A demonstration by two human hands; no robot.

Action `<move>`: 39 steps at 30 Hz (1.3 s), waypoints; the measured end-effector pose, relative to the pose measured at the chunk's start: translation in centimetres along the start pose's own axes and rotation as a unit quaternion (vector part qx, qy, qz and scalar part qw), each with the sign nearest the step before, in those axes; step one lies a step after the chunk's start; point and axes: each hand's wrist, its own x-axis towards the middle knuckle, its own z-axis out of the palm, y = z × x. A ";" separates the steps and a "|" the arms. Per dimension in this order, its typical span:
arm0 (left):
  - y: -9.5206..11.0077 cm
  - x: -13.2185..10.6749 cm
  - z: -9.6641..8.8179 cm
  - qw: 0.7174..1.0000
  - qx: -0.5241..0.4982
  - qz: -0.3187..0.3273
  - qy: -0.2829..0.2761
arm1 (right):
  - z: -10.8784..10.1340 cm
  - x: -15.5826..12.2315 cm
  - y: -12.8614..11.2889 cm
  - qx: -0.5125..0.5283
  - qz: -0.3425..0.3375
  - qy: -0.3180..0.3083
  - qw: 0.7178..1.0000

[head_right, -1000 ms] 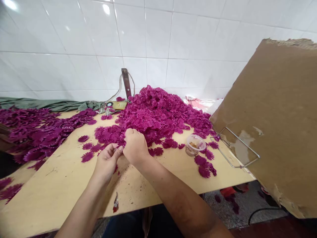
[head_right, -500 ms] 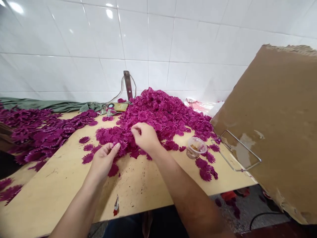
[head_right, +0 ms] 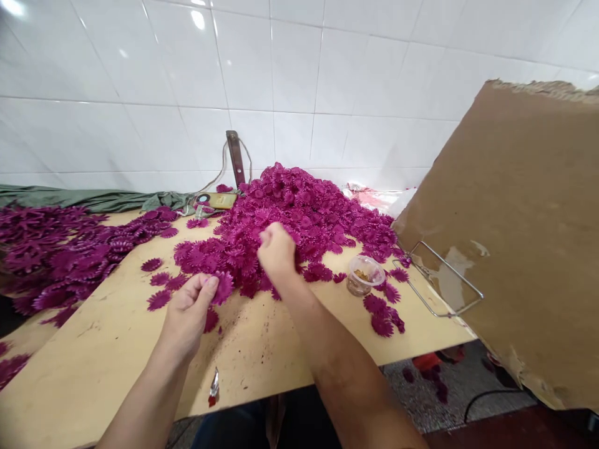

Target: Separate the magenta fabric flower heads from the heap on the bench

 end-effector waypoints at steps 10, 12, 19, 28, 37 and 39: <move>-0.3 1.4 0.0 0.999 -0.027 -0.034 0.015 | -0.9 -2.3 -1.4 -0.039 -0.144 -0.068 0.986; -0.4 1.6 0.3 0.999 -0.028 -0.030 0.020 | -0.1 -4.4 -2.2 -0.009 -0.163 -0.136 0.977; -0.9 1.6 0.3 0.998 -0.028 -0.054 0.005 | 1.6 -4.9 -1.1 -0.028 -0.147 -0.217 0.965; -0.1 1.5 -0.1 1.000 -0.020 -0.013 -0.003 | 1.5 -5.1 -0.8 -0.079 -0.206 -0.190 0.957; -0.6 1.8 0.1 0.999 -0.036 -0.039 0.000 | 0.8 -4.3 -1.7 0.035 -0.125 -0.231 0.964; -0.5 1.7 0.3 0.996 -0.064 -0.059 -0.015 | 1.0 -4.0 -1.6 0.089 -0.071 -0.296 0.948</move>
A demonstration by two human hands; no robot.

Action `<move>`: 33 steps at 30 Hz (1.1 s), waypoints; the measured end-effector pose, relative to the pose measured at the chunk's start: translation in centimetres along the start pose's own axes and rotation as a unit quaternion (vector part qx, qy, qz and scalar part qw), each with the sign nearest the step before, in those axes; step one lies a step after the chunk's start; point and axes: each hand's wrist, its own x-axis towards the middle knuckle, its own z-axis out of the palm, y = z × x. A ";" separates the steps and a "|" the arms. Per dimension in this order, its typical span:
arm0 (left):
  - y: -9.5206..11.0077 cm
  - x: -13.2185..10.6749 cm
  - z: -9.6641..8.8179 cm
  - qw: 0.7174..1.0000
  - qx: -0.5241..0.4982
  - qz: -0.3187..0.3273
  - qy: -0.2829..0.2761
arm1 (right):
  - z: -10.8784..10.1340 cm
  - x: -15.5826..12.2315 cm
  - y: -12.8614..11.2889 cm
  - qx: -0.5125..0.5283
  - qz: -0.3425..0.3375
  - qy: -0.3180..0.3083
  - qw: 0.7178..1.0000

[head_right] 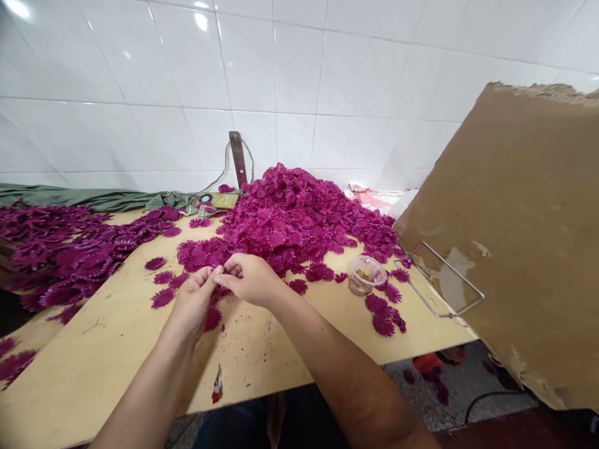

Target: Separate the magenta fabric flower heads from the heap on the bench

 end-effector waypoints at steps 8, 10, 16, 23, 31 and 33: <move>0.7 -0.1 0.7 0.999 -0.005 0.004 -0.031 | -0.9 1.5 -0.2 0.038 0.000 0.071 0.997; 0.8 -0.5 0.7 0.999 0.005 0.034 -0.019 | -2.2 2.4 0.1 -0.030 -0.004 0.196 0.980; 1.3 -1.3 -0.3 1.000 -0.010 0.022 -0.005 | -7.1 5.7 1.1 -0.092 0.008 0.359 0.929; 1.3 -0.4 -0.4 0.999 -0.037 -0.011 0.006 | -4.0 5.7 -0.4 0.045 0.073 0.233 0.969; -0.6 -0.4 -0.7 0.993 -0.093 -0.054 0.046 | -1.9 3.4 -1.5 0.287 0.143 0.054 0.946; -0.7 -0.6 -0.6 0.994 -0.093 -0.047 0.032 | -2.1 3.1 -1.7 0.255 0.145 0.060 0.954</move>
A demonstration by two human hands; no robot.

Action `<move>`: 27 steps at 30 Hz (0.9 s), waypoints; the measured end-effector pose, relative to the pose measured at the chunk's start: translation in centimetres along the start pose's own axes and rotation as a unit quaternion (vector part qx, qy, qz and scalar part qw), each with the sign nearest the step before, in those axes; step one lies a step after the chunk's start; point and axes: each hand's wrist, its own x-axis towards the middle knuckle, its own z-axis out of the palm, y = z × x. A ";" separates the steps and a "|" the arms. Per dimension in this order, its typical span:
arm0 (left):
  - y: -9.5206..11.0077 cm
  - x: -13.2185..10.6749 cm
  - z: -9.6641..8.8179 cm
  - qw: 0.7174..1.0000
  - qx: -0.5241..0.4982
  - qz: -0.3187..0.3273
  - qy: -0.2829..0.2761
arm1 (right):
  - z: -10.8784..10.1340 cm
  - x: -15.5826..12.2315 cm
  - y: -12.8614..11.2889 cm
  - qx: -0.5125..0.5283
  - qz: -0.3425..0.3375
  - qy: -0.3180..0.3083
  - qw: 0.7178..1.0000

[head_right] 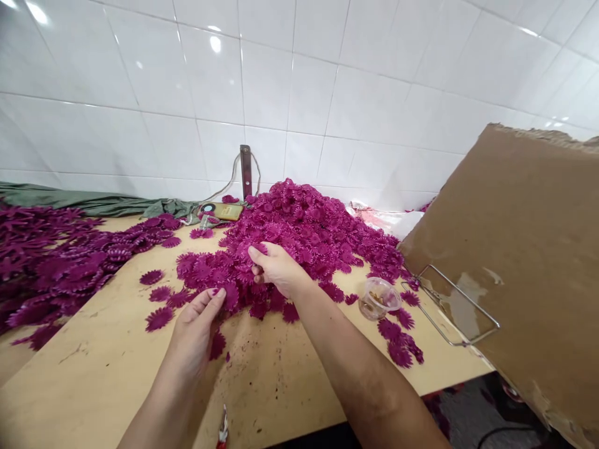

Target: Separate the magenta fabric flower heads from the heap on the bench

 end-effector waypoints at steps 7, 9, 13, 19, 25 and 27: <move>-0.6 -0.6 -0.3 0.999 0.037 0.032 -0.004 | -0.7 0.1 -0.2 -0.141 -0.087 0.069 0.984; -0.7 -0.5 -0.5 0.999 0.036 0.038 0.005 | -0.6 0.4 0.4 -0.180 -0.110 0.069 0.975; 0.0 -0.4 -0.8 0.996 0.049 0.044 0.052 | 0.2 0.9 1.5 -0.276 -0.138 0.058 0.950; 1.2 -0.3 -1.1 0.996 0.081 0.042 0.022 | 1.4 -0.4 2.5 -0.329 -0.112 -0.003 0.938; 0.7 0.0 -0.6 0.988 0.123 0.058 -0.073 | 1.4 -1.1 3.8 -0.222 -0.078 -0.112 0.965; 0.8 0.4 -0.7 0.984 0.149 0.080 -0.058 | 1.4 -1.4 3.7 -0.202 -0.067 -0.108 0.971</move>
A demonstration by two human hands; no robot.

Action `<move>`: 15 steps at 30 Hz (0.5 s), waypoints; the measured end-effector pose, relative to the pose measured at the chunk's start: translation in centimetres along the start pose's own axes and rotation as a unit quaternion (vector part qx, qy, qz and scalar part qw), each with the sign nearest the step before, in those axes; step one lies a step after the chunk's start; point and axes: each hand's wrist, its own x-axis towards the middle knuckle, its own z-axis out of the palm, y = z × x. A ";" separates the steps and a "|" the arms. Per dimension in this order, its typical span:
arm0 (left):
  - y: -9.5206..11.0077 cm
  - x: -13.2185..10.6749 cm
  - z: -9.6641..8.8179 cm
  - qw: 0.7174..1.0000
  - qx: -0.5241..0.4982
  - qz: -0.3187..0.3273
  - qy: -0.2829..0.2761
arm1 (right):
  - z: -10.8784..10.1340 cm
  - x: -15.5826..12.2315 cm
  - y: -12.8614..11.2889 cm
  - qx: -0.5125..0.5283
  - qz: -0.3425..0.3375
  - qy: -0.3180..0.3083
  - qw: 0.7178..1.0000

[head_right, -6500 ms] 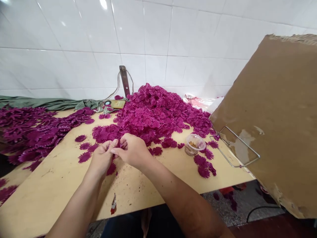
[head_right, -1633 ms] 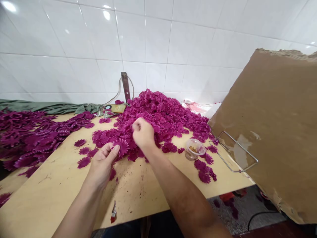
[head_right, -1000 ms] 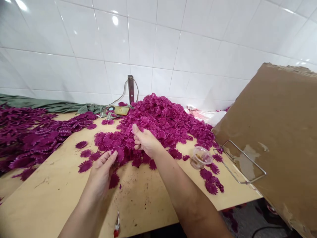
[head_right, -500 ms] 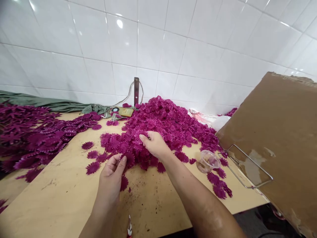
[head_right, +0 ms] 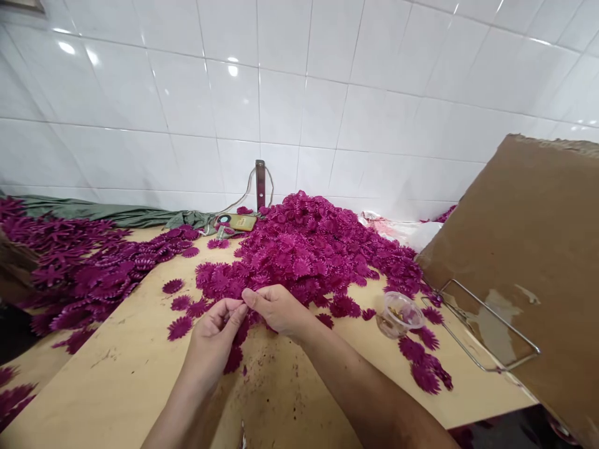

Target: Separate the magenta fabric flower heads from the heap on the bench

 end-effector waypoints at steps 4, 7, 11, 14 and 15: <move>0.6 1.9 -1.7 0.987 0.016 -0.002 0.159 | -1.0 -0.7 -1.1 -0.010 -0.003 0.051 0.999; 1.4 3.4 -3.1 0.982 0.006 -0.023 0.186 | -3.2 -0.4 -1.6 -0.078 0.023 0.130 0.988; 2.3 4.2 -3.1 0.994 0.008 -0.039 0.103 | -6.1 0.9 -1.8 -0.232 0.035 0.271 0.934; 2.3 4.1 -2.3 0.996 -0.007 -0.039 0.084 | -6.1 0.8 -2.2 -0.304 -0.005 0.317 0.898; 2.2 4.0 -2.0 0.996 -0.013 -0.034 0.085 | -5.7 0.4 -2.4 -0.308 -0.028 0.306 0.901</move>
